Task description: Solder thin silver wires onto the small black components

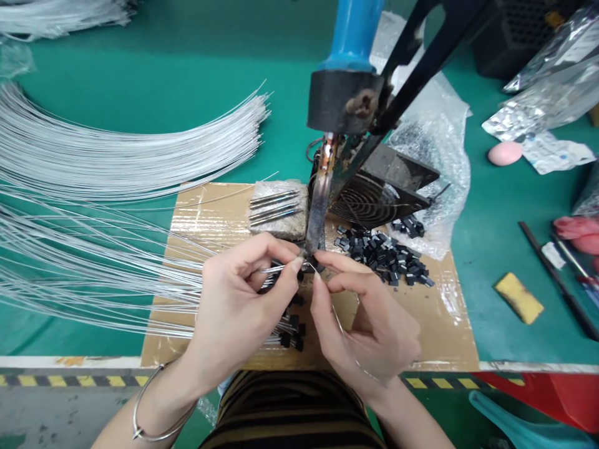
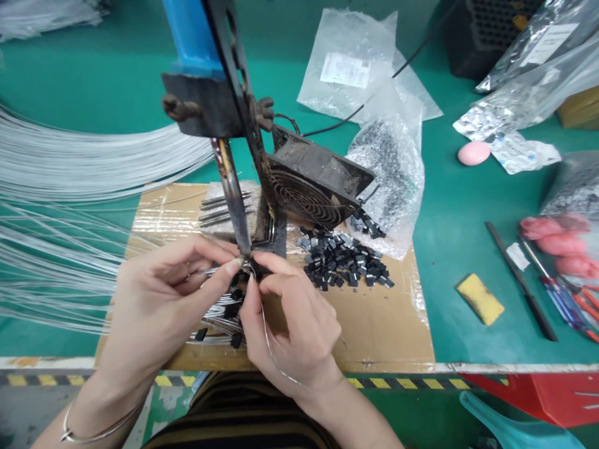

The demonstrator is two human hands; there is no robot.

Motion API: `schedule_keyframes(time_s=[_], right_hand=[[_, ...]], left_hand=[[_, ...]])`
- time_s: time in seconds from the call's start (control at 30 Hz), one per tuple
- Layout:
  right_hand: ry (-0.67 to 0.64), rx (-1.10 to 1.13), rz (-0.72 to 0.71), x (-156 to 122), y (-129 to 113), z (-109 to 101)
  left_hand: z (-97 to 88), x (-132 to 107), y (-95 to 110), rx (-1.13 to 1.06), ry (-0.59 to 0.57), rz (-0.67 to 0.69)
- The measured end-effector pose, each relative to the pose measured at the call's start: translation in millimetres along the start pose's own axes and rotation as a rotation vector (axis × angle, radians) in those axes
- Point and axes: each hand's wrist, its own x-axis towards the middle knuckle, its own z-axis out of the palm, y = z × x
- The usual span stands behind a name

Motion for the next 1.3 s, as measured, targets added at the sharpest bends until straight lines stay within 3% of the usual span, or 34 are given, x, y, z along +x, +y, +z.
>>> schedule_keyframes(time_s=[1.3], right_hand=[[0.002, -0.049, -0.031, 0.2, 2.2, 0.6]], left_hand=[[1.3, 1.4, 0.3, 0.023, -0.013, 0.013]])
